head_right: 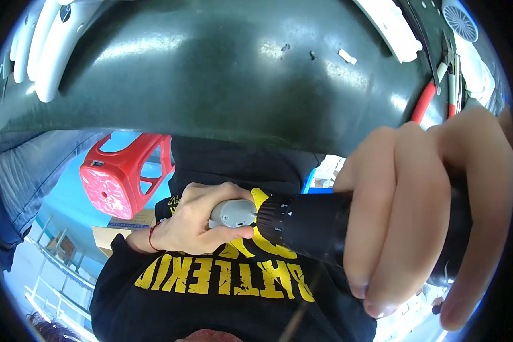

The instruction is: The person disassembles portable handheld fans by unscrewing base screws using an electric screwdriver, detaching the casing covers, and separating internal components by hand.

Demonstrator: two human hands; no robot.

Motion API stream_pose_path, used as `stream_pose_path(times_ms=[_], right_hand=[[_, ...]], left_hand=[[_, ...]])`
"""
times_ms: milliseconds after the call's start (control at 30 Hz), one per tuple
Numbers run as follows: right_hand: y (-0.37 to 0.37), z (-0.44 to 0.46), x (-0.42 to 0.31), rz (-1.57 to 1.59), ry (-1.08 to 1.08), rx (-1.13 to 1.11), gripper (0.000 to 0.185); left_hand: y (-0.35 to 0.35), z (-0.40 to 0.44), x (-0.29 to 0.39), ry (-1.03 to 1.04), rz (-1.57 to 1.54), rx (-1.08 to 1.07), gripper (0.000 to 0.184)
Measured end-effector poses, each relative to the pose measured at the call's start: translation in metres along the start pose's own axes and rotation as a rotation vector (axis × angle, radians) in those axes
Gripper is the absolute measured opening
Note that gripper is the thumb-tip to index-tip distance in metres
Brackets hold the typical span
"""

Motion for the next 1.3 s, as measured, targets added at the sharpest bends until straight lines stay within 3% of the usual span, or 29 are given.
stream_pose_path(times_ms=[133,433,500,833,933,1133,1300], right_hand=[[0.001,0.005,-0.005,-0.025,0.109,0.040,0.020],[-0.011,0.028,0.006,-0.067,0.303,-0.163,0.023],[-0.011,0.024,0.005,-0.105,0.431,-0.363,0.029],[0.002,0.016,0.004,-0.200,0.014,-0.058,0.029],[0.005,0.018,-0.001,-0.198,0.145,-0.048,0.031],[-0.001,0.018,0.013,-0.102,0.086,-0.214,0.042],[0.003,0.016,0.012,-0.142,0.099,-0.126,0.041]], left_hand=[[-0.002,0.000,0.002,-0.028,-0.032,-0.027,0.030],[-0.004,0.002,0.002,-0.080,-0.077,-0.071,0.029],[-0.001,-0.002,0.002,-0.080,-0.086,-0.080,0.029],[-0.006,-0.004,0.003,-0.080,-0.096,-0.033,0.030],[-0.003,-0.004,0.001,-0.060,-0.102,-0.019,0.030],[-0.003,-0.005,0.001,-0.084,-0.081,-0.038,0.031],[-0.002,-0.005,0.001,-0.064,-0.082,-0.022,0.029]])
Point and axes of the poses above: each hand's wrist, its own z-axis towards the middle knuckle, its own y-axis out of the palm, x = y × z, the point moved 3 cm from there along z, towards the middle knuckle
